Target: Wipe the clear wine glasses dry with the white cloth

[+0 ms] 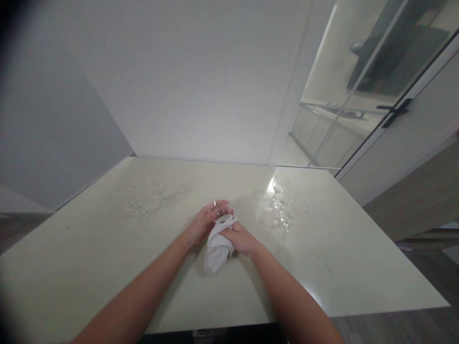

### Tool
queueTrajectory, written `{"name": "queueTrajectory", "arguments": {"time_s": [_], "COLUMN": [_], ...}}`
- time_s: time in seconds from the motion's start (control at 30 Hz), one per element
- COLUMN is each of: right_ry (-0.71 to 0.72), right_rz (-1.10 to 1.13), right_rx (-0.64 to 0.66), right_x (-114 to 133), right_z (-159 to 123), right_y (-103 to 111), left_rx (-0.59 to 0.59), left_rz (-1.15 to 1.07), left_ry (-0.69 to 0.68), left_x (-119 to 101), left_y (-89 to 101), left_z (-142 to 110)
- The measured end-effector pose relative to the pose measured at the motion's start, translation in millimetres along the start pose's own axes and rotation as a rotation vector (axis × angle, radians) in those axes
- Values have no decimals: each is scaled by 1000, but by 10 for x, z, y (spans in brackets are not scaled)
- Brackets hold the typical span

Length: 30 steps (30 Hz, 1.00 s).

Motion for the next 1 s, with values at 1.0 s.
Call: {"name": "queueTrajectory", "arguments": {"time_s": [1.0], "right_ry": [636], "right_rz": [-891], "right_rx": [-181], "right_x": [265], "right_z": [58], "right_y": [73], "left_rx": [-387], "left_rz": [512], "left_ry": [-404], "left_x": [-38], "left_y": [-28], "left_z": [-18]}}
Point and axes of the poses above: each hand's wrist, its own z-axis towards the middle knuckle, its own y-axis out of the back of the hand, x = y × z, the point moved 4 cm from there along z, towards the middle knuckle, and after that the axes turned 6 degrees about -x, right-handed, at the moved point
